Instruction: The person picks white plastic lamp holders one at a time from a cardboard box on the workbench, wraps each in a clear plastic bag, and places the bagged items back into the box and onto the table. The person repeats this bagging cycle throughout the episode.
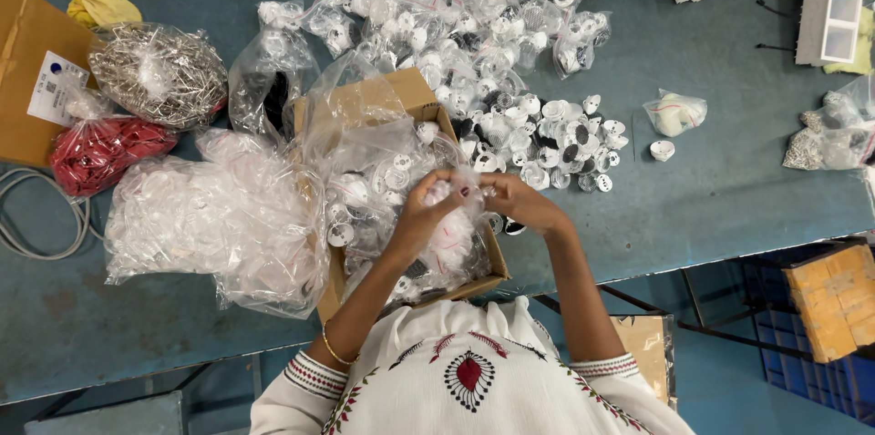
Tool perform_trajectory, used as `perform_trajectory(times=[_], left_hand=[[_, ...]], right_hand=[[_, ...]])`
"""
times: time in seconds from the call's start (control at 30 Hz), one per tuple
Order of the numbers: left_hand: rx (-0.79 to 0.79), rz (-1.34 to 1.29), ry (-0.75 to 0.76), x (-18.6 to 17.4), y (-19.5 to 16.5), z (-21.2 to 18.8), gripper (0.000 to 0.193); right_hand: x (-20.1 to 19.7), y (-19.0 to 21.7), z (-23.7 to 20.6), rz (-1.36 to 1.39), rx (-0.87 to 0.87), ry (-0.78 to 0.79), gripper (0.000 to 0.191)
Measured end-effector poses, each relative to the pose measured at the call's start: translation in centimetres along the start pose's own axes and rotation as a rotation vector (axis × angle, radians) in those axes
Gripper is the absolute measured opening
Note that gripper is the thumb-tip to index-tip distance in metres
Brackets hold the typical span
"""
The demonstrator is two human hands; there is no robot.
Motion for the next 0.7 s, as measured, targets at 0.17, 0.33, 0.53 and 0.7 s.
perform_trajectory(times=[0.17,0.33,0.53,0.7], left_hand=[[-0.304,-0.047,-0.211,-5.0,4.7,-1.0,0.037],[-0.222,-0.133,-0.229,-8.8,6.5,-2.7,0.032],[-0.041,-0.145,-0.246,-10.1,5.1,-5.9,0.017],[-0.105,-0.391,-0.198,-8.9,2.7,-6.8,0.033]], right_hand=[[-6.2,0.9,3.3,0.034,0.061,0.05,0.03],[-23.1,4.4,6.0,-0.468,-0.165,-0.875,0.044],[-25.8,7.5,7.6,-1.098,-0.106,-1.051,0.079],[-25.0,5.9,8.7,-1.119,0.06,-0.945,0.059]])
Point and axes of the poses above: each hand's wrist, its own z-axis towards the middle knuckle, its own x-axis out of the palm, y = z × x, the point moved 9 cm from there along z, towards the middle knuckle, and after that the axes turned 2 degrees about z, right-handed, at the moved point
